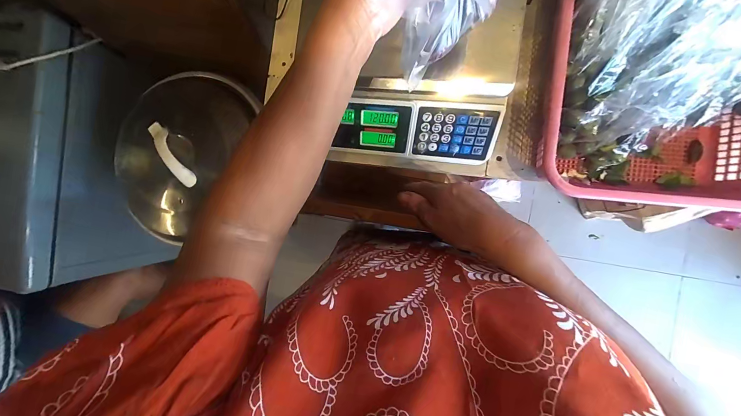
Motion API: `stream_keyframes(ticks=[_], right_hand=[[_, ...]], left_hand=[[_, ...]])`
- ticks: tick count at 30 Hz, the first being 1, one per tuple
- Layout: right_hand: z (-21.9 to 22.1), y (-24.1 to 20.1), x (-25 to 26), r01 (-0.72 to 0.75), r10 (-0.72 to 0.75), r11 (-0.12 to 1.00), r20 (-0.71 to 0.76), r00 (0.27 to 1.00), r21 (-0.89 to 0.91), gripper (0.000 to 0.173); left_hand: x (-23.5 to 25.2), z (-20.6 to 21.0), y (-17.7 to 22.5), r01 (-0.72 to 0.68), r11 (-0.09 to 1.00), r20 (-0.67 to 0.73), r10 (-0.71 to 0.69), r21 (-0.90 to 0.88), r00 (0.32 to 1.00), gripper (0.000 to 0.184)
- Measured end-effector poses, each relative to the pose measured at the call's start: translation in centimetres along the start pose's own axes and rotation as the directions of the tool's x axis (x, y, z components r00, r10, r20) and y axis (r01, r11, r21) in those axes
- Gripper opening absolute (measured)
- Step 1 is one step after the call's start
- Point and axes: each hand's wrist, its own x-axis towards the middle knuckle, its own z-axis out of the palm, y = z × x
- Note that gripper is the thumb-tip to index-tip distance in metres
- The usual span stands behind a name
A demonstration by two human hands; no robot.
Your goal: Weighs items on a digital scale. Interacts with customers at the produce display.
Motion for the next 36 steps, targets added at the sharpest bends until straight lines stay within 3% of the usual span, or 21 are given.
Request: stream_keyframes(ticks=[5, 8, 14, 19, 22, 24, 26, 29, 31, 34, 36], right_hand=[[0.9, 0.6, 1.2, -0.097, 0.098, 0.993, 0.008, 0.995, -0.075, 0.050], [0.0, -0.5, 1.2, -0.163, 0.167, 0.985, 0.058, 0.984, -0.054, 0.049], [0.3, -0.5, 1.4, -0.110, 0.112, 0.992, 0.025, 0.993, -0.063, 0.043], [1.0, 0.3, 0.4, -0.074, 0.073, 0.996, -0.030, 0.997, -0.050, 0.042], [1.1, 1.0, 2.7, -0.139, 0.147, 0.986, 0.100, 0.984, -0.088, 0.047], [1.0, 1.1, 3.2, -0.147, 0.160, 0.984, 0.134, 0.978, -0.102, 0.047], [1.0, 0.9, 3.0, -0.143, 0.153, 0.986, 0.129, 0.980, -0.090, 0.046], [0.7, 0.0, 2.2, -0.140, 0.145, 0.988, 0.088, 0.986, -0.058, 0.042], [0.7, 0.4, 2.7, -0.143, 0.156, 0.984, 0.132, 0.979, -0.102, 0.044], [0.2, -1.1, 1.4, -0.114, 0.118, 0.992, 0.057, 0.991, -0.059, 0.038], [0.2, -1.4, 1.2, -0.112, 0.115, 0.992, 0.049, 0.992, -0.053, 0.037]], left_hand=[[2.5, -2.3, -4.5, 0.061, 0.973, -0.016, -0.066, -0.223, 0.998, 0.022], [2.2, -3.8, -5.4, 0.069, 0.973, -0.110, -0.095, -0.222, 0.989, 0.024], [0.9, -5.6, -4.7, 0.213, 0.949, -0.186, -0.258, -0.231, 0.948, 0.029], [-1.8, -7.7, -2.9, 0.293, 0.951, -0.205, -0.307, -0.097, 0.929, 0.030], [-5.2, -10.5, -1.9, 0.291, 0.956, -0.238, -0.276, 0.028, 0.931, 0.032], [-8.1, -13.2, -1.5, 0.239, 0.971, -0.286, -0.225, 0.015, 0.931, 0.029], [-11.1, -16.3, -1.3, 0.119, 0.983, -0.390, -0.164, -0.138, 0.906, 0.034], [-14.7, -20.7, -1.7, -0.138, 0.921, -0.537, -0.086, -0.364, 0.839, 0.038], [-16.2, -22.3, -1.9, -0.248, 0.868, -0.599, -0.069, -0.431, 0.798, 0.029], [-17.2, -22.3, -1.7, -0.254, 0.854, -0.613, -0.093, -0.455, 0.785, 0.030], [-17.3, -21.8, -1.7, -0.217, 0.866, -0.575, -0.096, -0.450, 0.812, 0.032]])
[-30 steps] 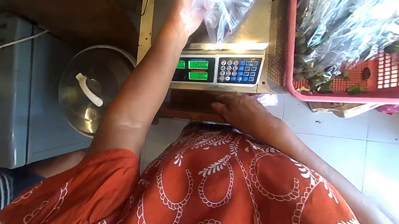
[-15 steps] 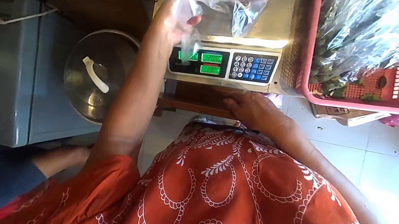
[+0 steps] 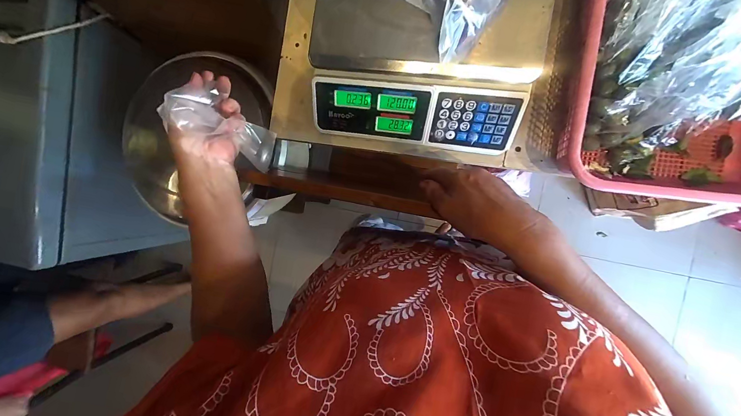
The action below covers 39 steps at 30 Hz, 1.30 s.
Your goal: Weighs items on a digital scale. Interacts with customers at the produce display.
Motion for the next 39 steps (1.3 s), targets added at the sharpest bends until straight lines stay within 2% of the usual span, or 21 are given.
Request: stream_keyframes(ticks=[4, 7, 10, 13, 15, 17, 18, 19, 20, 22, 25, 27, 29, 33, 35, 36, 38, 39], right_hand=[[0.3, 0.7, 0.8, -0.012, 0.013, 1.000, 0.019, 1.000, -0.023, 0.040], [0.6, 1.3, 1.7, -0.040, 0.044, 0.998, 0.059, 0.997, -0.056, 0.043], [0.9, 1.2, 1.3, -0.035, 0.034, 0.999, -0.009, 0.999, -0.042, 0.041], [1.1, 1.7, 1.8, -0.063, 0.064, 0.996, 0.008, 0.998, -0.055, 0.043], [1.1, 1.8, 1.9, -0.070, 0.071, 0.997, 0.020, 0.997, -0.044, 0.044], [1.2, 1.9, 1.9, -0.081, 0.082, 0.996, 0.014, 0.997, -0.027, 0.044], [1.3, 2.0, 1.9, -0.088, 0.088, 0.996, 0.000, 0.996, -0.022, 0.043], [1.4, 2.0, 1.8, -0.098, 0.098, 0.995, -0.007, 0.995, -0.018, 0.043], [1.4, 1.9, 1.8, -0.105, 0.104, 0.994, -0.013, 0.994, -0.017, 0.042], [1.3, 1.9, 1.8, -0.121, 0.121, 0.993, -0.012, 0.993, -0.011, 0.042], [1.0, 1.6, 1.5, -0.159, 0.159, 0.987, 0.002, 0.987, 0.016, 0.044], [0.9, 1.5, 1.4, -0.167, 0.167, 0.986, 0.002, 0.986, 0.016, 0.045], [0.8, 1.3, 1.4, -0.157, 0.157, 0.987, -0.012, 0.987, 0.014, 0.045], [0.9, 0.9, 0.9, -0.018, 0.022, 0.999, -0.076, 0.997, 0.048, 0.040], [1.3, 1.3, 0.0, 0.163, -0.148, 0.986, -0.261, 0.954, 0.039, 0.033], [2.0, 1.8, -0.5, 0.265, -0.236, 0.964, -0.391, 0.890, 0.021, 0.027], [3.0, 3.0, -1.6, 0.458, -0.361, 0.889, -0.631, 0.687, -0.010, 0.021], [3.4, 3.5, -2.2, 0.535, -0.377, 0.845, -0.722, 0.581, -0.010, 0.019]], left_hand=[[-0.6, 2.1, -1.2, 0.035, 0.994, 0.068, -0.042, 0.106, 0.997, 0.033], [-1.4, 5.1, -2.6, 0.084, 0.927, 0.084, -0.123, 0.366, 0.989, 0.030], [-1.5, 7.7, -4.6, 0.076, 0.704, 0.206, -0.308, 0.706, 0.929, 0.033], [-1.2, 10.6, -7.2, -0.097, 0.476, 0.308, -0.389, 0.874, 0.868, 0.038], [-0.7, 12.6, -8.8, -0.156, 0.442, 0.323, -0.333, 0.883, 0.886, 0.048], [0.3, 14.7, -10.0, -0.128, 0.445, 0.277, -0.288, 0.886, 0.917, 0.079], [0.9, 15.7, -10.5, -0.113, 0.468, 0.263, -0.269, 0.876, 0.926, 0.087], [1.3, 16.7, -11.1, -0.115, 0.488, 0.256, -0.233, 0.865, 0.938, 0.081], [1.5, 17.8, -11.8, -0.115, 0.511, 0.244, -0.193, 0.852, 0.950, 0.065], [1.7, 19.9, -12.6, -0.080, 0.553, 0.229, -0.206, 0.829, 0.952, 0.048], [1.8, 22.2, -13.3, -0.002, 0.605, 0.186, -0.241, 0.796, 0.953, 0.048], [1.9, 23.8, -13.8, -0.071, 0.606, 0.218, -0.173, 0.793, 0.960, 0.045], [1.5, 25.6, -14.2, -0.232, 0.548, 0.355, -0.129, 0.804, 0.926, 0.046], [-2.3, 28.1, -15.1, -0.577, 0.349, 0.645, -0.116, 0.739, 0.756, 0.044], [-5.8, 29.0, -14.3, -0.678, 0.241, 0.716, -0.132, 0.694, 0.686, 0.043], [-7.8, 29.1, -13.7, -0.710, 0.216, 0.740, -0.141, 0.671, 0.657, 0.044], [-11.5, 29.4, -12.5, -0.746, 0.237, 0.781, -0.146, 0.623, 0.607, 0.045], [-13.2, 29.7, -12.4, -0.762, 0.293, 0.814, -0.137, 0.577, 0.564, 0.042]])
